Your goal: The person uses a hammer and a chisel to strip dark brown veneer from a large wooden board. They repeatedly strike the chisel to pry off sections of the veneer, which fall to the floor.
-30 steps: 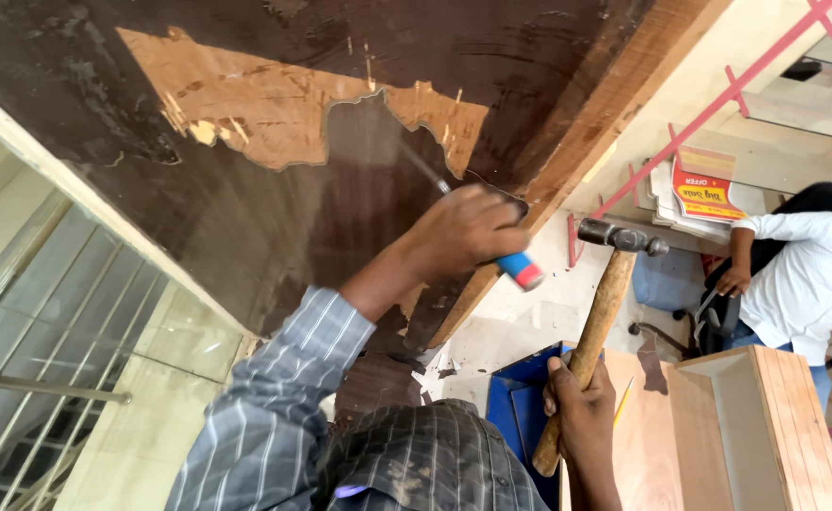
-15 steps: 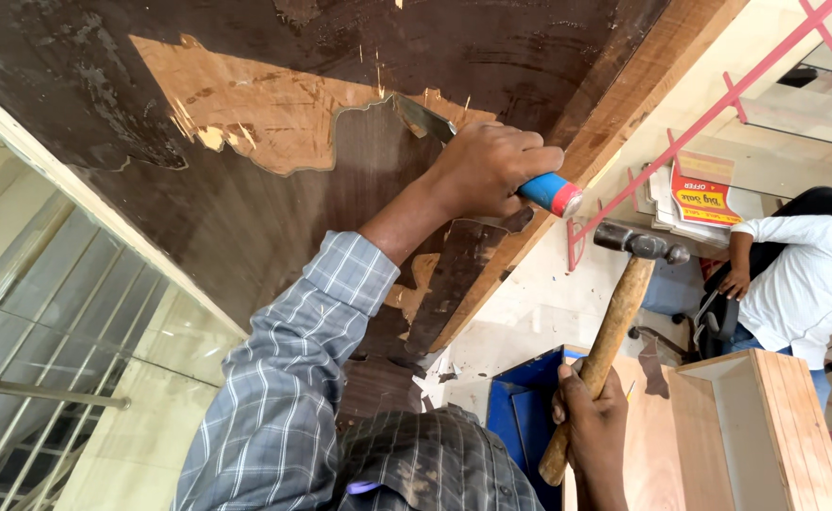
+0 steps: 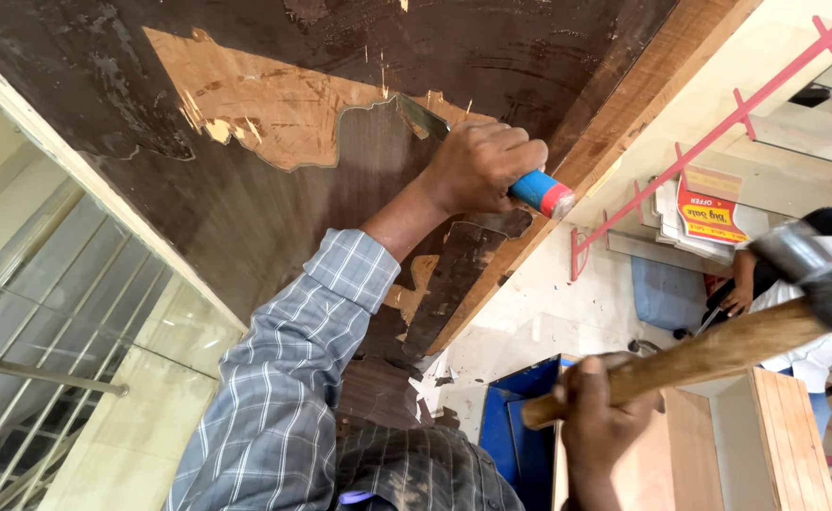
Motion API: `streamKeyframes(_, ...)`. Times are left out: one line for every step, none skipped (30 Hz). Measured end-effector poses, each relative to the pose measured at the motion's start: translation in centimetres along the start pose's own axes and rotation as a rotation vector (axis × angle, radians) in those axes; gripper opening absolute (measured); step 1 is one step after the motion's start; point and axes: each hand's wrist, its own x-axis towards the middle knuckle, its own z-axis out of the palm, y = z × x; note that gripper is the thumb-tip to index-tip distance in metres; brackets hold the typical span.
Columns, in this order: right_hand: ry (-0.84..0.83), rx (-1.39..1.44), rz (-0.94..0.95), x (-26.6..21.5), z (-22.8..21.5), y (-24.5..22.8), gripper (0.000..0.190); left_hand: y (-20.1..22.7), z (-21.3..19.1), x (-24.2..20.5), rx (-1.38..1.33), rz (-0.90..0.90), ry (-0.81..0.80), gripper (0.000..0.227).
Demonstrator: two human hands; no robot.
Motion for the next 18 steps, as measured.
streamKeyframes(-0.018,0.01,-0.016,-0.1,0.6,0.6,0.014,0.1,-0.1,0.1,-0.004,0.007,0.024,0.029)
streamKeyframes(-0.037,-0.072,0.018,-0.1,1.3,1.1,0.014,0.1,-0.3,0.3,-0.01,0.007,0.036,0.035)
streamKeyframes(-0.056,-0.156,0.052,0.1,2.1,1.6,0.014,-0.1,-0.3,0.6,-0.016,0.007,0.047,0.043)
streamKeyframes(-0.108,-0.169,0.096,0.4,2.2,1.6,0.014,-0.1,-0.3,0.7,-0.024,0.006,0.06,0.051)
streamKeyframes(-0.161,-0.182,0.14,0.6,2.0,1.4,0.015,0.1,-0.5,0.6,-0.036,0.0,0.052,0.046)
streamKeyframes(-0.212,-0.192,0.177,0.9,1.9,1.2,0.015,0.0,-0.7,0.5,-0.046,0.0,0.046,0.041)
streamKeyframes(-0.188,-0.176,0.15,1.1,1.6,0.9,0.014,-0.1,-0.8,0.5,-0.056,0.0,0.04,0.036)
streamKeyframes(-0.162,-0.159,0.129,1.1,1.3,0.7,0.013,-0.2,-0.7,0.5,-0.038,-0.01,0.027,0.034)
streamKeyframes(-0.135,-0.141,0.108,1.2,1.0,0.6,0.013,-0.3,-0.7,0.4,-0.02,-0.021,0.015,0.033)
streamKeyframes(-0.119,-0.082,0.04,1.0,0.9,0.6,0.013,-0.4,-0.6,0.2,-0.007,-0.032,-0.001,0.032)
streamKeyframes(-0.103,-0.022,-0.028,0.8,0.9,0.7,0.015,-0.5,-0.5,0.1,-0.003,-0.037,0.003,0.033)
streamKeyframes(-0.084,0.036,-0.099,0.6,1.0,0.8,0.017,-0.5,-0.2,0.2,-0.002,-0.04,0.01,0.034)
streamKeyframes(-0.096,0.001,-0.057,0.5,1.4,1.0,0.016,-0.5,0.0,0.3,-0.001,-0.042,0.016,0.035)
streamKeyframes(-0.104,-0.032,-0.023,0.8,2.1,1.2,0.015,-0.6,0.2,0.6,0.014,-0.045,0.024,0.035)
streamKeyframes(-0.111,-0.065,0.012,1.0,2.7,1.4,0.014,-0.6,0.4,0.9,0.029,-0.048,0.032,0.035)
streamKeyframes(-0.124,-0.135,0.094,1.4,2.8,1.3,0.015,-0.6,0.6,1.0,0.042,-0.053,0.039,0.035)
streamKeyframes(-0.137,-0.205,0.177,2.2,2.5,0.9,0.015,-0.7,0.8,1.1,0.048,-0.052,0.047,0.035)
streamKeyframes(-0.151,-0.274,0.268,2.4,2.3,0.5,0.015,-0.7,0.8,1.0,0.052,-0.055,0.05,0.035)
